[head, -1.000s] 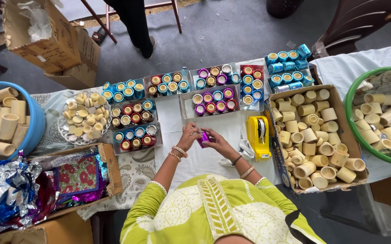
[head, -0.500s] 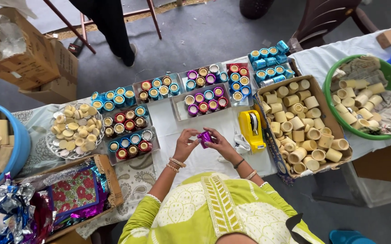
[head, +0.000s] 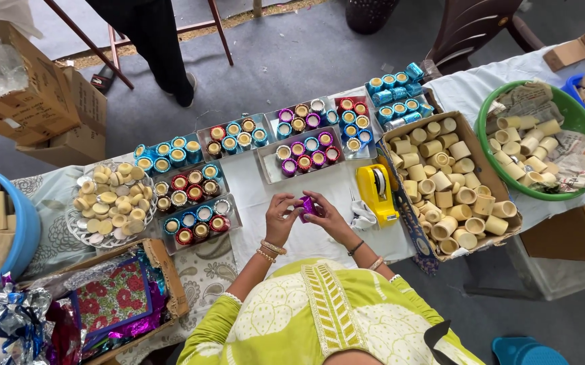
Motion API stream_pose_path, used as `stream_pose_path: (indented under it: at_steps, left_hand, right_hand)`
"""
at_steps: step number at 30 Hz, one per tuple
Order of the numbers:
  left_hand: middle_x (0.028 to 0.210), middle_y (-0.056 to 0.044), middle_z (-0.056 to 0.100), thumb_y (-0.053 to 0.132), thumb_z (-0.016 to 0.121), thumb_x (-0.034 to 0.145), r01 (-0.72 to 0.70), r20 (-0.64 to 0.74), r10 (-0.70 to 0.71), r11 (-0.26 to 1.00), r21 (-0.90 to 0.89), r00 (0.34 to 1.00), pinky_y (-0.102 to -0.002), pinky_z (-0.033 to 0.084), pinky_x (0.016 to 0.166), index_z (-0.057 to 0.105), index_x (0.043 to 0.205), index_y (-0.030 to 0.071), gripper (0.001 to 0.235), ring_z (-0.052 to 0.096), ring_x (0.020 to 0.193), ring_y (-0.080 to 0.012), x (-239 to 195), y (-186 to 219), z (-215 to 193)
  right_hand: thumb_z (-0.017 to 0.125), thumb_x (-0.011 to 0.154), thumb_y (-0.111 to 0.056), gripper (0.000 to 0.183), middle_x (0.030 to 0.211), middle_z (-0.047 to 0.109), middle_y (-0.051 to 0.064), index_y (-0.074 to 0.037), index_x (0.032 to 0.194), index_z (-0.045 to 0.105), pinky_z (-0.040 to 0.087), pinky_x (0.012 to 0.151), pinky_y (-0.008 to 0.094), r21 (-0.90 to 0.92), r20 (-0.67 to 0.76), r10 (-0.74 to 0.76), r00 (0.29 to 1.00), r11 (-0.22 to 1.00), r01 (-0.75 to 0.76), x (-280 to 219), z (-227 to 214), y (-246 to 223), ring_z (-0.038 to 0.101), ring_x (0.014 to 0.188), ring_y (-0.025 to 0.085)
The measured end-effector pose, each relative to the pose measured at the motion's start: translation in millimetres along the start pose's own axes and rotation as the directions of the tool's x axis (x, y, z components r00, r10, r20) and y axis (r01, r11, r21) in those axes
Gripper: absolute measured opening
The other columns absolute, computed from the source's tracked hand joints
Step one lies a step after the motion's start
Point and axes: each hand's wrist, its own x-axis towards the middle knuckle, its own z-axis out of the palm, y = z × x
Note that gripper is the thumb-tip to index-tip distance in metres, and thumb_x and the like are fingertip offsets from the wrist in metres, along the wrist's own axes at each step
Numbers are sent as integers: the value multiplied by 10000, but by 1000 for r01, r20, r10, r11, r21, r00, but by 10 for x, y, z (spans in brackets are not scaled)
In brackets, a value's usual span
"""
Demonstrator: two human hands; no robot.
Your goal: The person wraps small cylindrical candles in shiny metallic foil. They pick up a candle, place it on a sheet of foil, fold the foil around the candle, and then place the wrapped candle into a tray. The person repeats this process for multiple candles.
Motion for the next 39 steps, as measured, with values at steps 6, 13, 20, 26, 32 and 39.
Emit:
stream_pose_path:
  at_steps: [6, 13, 20, 26, 32, 39]
  left_hand:
    - [1150, -44, 584, 38, 783, 855, 59, 69, -58, 998, -20, 996, -275, 614, 755, 775, 1034, 86, 186, 663, 991, -142, 36, -42, -58]
    - [1142, -53, 544, 61, 768, 883, 91, 165, -93, 996, 23, 982, -300, 554, 749, 743, 1018, 70, 137, 583, 1041, -181, 53, -259, -25]
    - [1137, -118, 559, 16, 745, 836, -85, 153, 42, 953, 290, 987, -410, 493, 901, 693, 1004, 38, 178, 532, 1089, -317, 10, -532, 86]
    - [1187, -139, 562, -17, 690, 847, -224, 199, 146, 857, 465, 969, -447, 484, 977, 677, 1026, 25, 184, 508, 1150, -364, 105, -1204, 260]
    - [1196, -132, 574, -42, 656, 836, -325, 278, 191, 732, 599, 941, -441, 507, 973, 677, 1071, 39, 249, 513, 1169, -373, 168, -1608, 291]
    - [1162, -108, 582, 30, 704, 854, -319, 297, 168, 741, 591, 940, -433, 523, 918, 679, 1010, 53, 159, 540, 1150, -365, 136, -1592, 179]
  right_hand:
    - [711, 917, -20, 711, 1361, 552, 59, -131, 1548, 404, 581, 970, 308, -62, -40, -43, 998, 997, 40, -2, 34, 72, 620, 1139, 145]
    - [764, 906, -50, 719, 1287, 623, 85, -126, 1544, 441, 561, 961, 303, -147, -75, -83, 994, 986, 72, 10, 12, 182, 634, 1109, 142]
    - [782, 867, -44, 736, 1399, 525, 90, -113, 1504, 419, 519, 992, 313, -441, -75, -232, 970, 880, 176, 43, -115, 338, 566, 1216, 201]
    - [702, 941, -59, 321, 1183, 624, 78, -79, 1259, 665, 552, 891, 296, -620, -492, -432, 756, 784, 44, -350, -791, 677, 637, 1058, 194]
    - [595, 1066, -200, 218, 983, 652, 55, -23, 1104, 717, 514, 678, 252, -448, -843, -359, 401, 881, -152, -961, -1430, 613, 614, 738, 133]
    - [729, 954, -220, 194, 902, 609, 100, -74, 1076, 767, 523, 720, 360, -661, -732, -391, 558, 604, -445, -1084, -1764, 605, 624, 754, 225]
